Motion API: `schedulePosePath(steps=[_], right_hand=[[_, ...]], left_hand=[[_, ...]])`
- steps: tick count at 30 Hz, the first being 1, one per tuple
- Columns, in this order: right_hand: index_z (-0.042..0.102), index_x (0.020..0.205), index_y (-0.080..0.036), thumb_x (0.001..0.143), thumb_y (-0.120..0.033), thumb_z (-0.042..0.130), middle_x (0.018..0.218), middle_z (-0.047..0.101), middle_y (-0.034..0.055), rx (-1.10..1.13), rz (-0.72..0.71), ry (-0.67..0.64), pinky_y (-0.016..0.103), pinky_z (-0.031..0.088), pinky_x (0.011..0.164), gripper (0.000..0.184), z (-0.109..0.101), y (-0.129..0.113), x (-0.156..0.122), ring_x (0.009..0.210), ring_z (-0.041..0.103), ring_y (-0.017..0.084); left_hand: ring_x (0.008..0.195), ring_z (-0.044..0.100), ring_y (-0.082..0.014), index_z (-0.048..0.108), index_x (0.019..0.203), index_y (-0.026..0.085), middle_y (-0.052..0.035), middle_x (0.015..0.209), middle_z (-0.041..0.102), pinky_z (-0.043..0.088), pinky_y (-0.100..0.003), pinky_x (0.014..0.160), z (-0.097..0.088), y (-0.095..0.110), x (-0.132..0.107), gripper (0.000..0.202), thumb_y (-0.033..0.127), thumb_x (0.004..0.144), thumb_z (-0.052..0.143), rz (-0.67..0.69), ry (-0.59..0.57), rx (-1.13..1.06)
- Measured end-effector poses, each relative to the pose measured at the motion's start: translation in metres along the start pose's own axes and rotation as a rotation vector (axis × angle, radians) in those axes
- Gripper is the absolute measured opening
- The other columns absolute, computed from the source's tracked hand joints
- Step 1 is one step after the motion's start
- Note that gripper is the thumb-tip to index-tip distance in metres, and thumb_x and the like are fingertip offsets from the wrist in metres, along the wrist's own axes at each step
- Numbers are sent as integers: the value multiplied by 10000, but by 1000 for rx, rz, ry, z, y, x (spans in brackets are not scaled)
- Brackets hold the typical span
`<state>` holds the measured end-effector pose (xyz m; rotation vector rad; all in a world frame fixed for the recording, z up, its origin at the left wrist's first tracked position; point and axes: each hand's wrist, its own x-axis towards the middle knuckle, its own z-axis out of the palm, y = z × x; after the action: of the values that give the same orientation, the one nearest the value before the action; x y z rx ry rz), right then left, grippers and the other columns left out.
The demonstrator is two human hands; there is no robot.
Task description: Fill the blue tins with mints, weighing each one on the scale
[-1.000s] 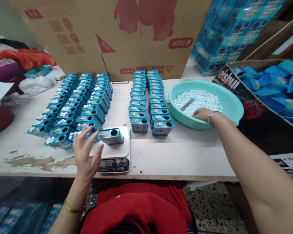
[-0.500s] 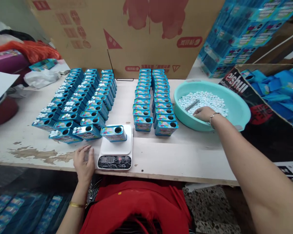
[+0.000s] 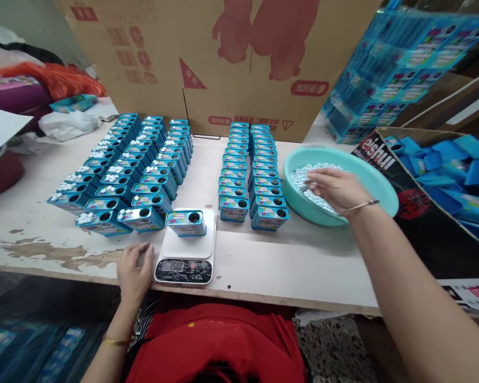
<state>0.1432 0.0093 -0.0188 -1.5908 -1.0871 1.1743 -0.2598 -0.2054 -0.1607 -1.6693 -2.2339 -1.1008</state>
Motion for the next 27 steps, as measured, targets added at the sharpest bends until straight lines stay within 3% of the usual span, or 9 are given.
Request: schedulePosePath(steps=[2, 6, 8, 11, 17, 22, 24, 27], right_hand=[[629, 791, -148, 718, -169, 673, 662, 570, 9, -19, -112, -315, 219, 364, 499, 88, 37, -19, -29, 544, 498, 70], [612, 827, -161, 772, -229, 596, 531, 529, -38, -275, -293, -713, 212, 352, 454, 89, 111, -44, -82, 455, 449, 72], [613, 819, -155, 786, -168, 547, 517, 515, -47, -425, -409, -802, 212, 363, 481, 75, 139, -47, -96, 450, 454, 69], [642, 809, -147, 779, -102, 524, 572, 549, -21, -673, -585, -842, 224, 373, 554, 130, 163, -43, -104, 535, 505, 89], [688, 912, -179, 793, -160, 562, 763, 644, 43, -958, -711, -780, 254, 370, 635, 174, 176, -37, -102, 702, 540, 142], [695, 742, -131, 760, -71, 544, 749, 651, 66, -928, -762, -783, 269, 385, 667, 163, 178, -41, -101, 714, 547, 145], [681, 719, -125, 751, -62, 544, 670, 619, 40, -755, -662, -776, 259, 395, 625, 154, 173, -42, -98, 636, 530, 120], [673, 784, -134, 768, -167, 595, 612, 584, 1, -245, -277, -796, 211, 392, 502, 86, 158, -37, -92, 512, 478, 73]], left_hand=[[891, 574, -196, 624, 909, 166, -78, 906, 610, 433, -350, 842, 0, 0, 1, 207, 334, 864, 512, -6, -10, 8], [881, 575, -202, 624, 895, 176, -74, 902, 616, 431, -350, 830, 0, 2, 1, 200, 335, 861, 508, -7, -7, 26], [882, 573, -206, 623, 894, 180, -75, 905, 618, 430, -347, 821, 0, 2, 1, 201, 339, 862, 505, -4, -5, 40], [882, 570, -208, 622, 890, 181, -75, 898, 618, 426, -348, 822, 0, 1, 0, 199, 338, 863, 503, 0, -7, 45], [867, 568, -206, 622, 884, 176, -73, 883, 623, 421, -348, 819, 0, 0, -1, 202, 339, 865, 505, 18, -1, 51], [870, 563, -203, 614, 870, 171, -70, 870, 625, 415, -337, 816, 0, 1, -1, 198, 335, 869, 504, 36, 3, 45], [872, 563, -200, 614, 867, 169, -68, 865, 626, 417, -331, 813, 0, 1, -2, 194, 328, 872, 503, 33, 7, 40], [873, 561, -195, 617, 871, 165, -67, 868, 627, 420, -328, 818, 0, 2, -4, 193, 320, 874, 503, 20, 6, 41]])
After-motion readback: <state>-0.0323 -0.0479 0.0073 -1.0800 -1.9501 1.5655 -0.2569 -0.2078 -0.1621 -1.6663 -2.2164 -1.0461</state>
